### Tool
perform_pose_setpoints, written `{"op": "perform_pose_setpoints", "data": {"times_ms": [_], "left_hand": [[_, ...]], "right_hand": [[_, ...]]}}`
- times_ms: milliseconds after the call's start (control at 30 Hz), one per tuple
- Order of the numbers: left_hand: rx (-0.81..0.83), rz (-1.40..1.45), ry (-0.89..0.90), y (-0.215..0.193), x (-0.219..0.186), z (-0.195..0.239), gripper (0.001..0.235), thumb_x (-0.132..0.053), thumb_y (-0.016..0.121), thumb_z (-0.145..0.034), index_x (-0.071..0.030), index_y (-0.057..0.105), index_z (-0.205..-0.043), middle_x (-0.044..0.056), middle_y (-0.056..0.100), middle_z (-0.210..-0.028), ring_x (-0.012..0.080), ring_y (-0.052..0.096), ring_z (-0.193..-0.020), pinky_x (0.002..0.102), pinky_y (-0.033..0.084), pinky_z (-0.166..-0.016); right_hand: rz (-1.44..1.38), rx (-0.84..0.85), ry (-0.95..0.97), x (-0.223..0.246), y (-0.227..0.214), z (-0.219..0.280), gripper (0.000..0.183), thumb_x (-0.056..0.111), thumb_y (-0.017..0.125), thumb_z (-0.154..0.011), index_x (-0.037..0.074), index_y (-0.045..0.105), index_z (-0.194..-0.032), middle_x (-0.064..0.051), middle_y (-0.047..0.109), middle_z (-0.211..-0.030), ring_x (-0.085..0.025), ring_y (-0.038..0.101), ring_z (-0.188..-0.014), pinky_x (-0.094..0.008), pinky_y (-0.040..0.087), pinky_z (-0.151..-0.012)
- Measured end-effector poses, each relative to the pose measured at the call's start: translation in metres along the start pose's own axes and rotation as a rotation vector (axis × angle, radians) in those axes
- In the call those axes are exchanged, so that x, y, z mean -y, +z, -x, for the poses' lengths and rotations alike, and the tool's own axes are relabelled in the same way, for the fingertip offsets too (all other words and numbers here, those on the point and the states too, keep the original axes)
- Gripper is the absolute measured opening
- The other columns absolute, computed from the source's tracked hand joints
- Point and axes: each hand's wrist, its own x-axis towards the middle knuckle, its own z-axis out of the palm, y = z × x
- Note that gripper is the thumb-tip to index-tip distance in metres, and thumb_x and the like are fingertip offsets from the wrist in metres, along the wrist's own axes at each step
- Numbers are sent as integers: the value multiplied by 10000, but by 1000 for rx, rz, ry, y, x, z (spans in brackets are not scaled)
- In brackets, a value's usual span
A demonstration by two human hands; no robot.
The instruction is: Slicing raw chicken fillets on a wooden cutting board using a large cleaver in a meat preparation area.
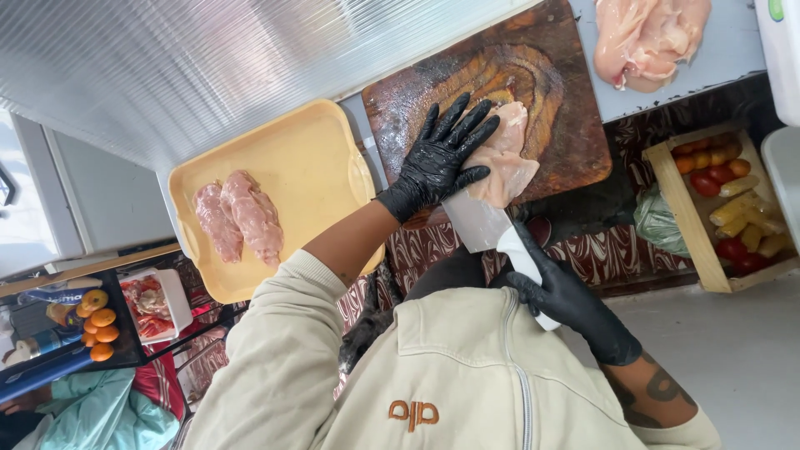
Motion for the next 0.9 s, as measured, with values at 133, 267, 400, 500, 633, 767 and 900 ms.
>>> {"op": "perform_pose_setpoints", "data": {"times_ms": [133, 267, 400, 500, 633, 767, 900], "left_hand": [[21, -11, -5, -1, 2, -2, 750, -711, 462, -1012, -311, 276, -1619, -4, 216, -1694, 291, 124, -1571, 567, 82, -1248], [-3, 6, 18, 11, 15, -9, 787, -735, 451, -999, -286, 268, -1619, 15, 212, -1693, 292, 121, -1570, 564, 76, -1246], [-19, 233, 11, -11, 14, -4, 845, -707, 358, -1014, -157, 188, -1632, 88, 177, -1703, 346, 121, -1593, 619, 45, -1286], [-33, 263, 86, -18, 20, 1, 796, -667, 314, -1038, -150, 194, -1630, 90, 207, -1697, 353, 151, -1587, 632, 58, -1271], [-106, 349, 4, -24, 20, 13, 762, -615, 424, -1034, -160, 241, -1616, 80, 250, -1685, 334, 160, -1580, 624, 16, -1253], [-504, 195, -132, -51, -30, 21, 555, -383, 682, -999, -50, 499, -1403, 172, 557, -1422, 350, 509, -1354, 568, 365, -1171], [-331, 137, -145, -10, -93, 12, 545, -440, 711, -912, -86, 622, -1317, 145, 639, -1333, 361, 627, -1159, 484, 518, -894]], "right_hand": [[-47, 93, 92, 14, -15, 17, 741, 148, 620, -908, 191, 319, -1584, -222, 733, -602, -275, 701, -437, -352, 549, -392], [-164, 106, 161, -3, -41, 39, 715, 33, 616, -876, 111, 370, -1544, -265, 694, -554, -295, 654, -414, -340, 520, -338], [77, 229, 463, 25, -85, 72, 813, 206, 659, -888, 370, 311, -1604, -186, 670, -660, -231, 550, -467, -347, 488, -478], [41, 252, 465, 19, -116, 101, 796, 153, 677, -875, 340, 382, -1590, -195, 651, -582, -231, 476, -405, -360, 438, -461], [69, 19, 665, 25, -145, 144, 821, 41, 668, -908, 355, 372, -1607, -325, 664, -660, -347, 479, -464, -456, 460, -488], [-119, -376, 530, 35, -144, 191, 759, -68, 527, -951, 221, 402, -1641, -406, 518, -691, -408, 371, -508, -486, 322, -526], [-237, -490, 286, 20, -134, 205, 841, -93, 428, -932, 224, 292, -1700, -351, 393, -626, -361, 305, -456, -487, 283, -521]]}}
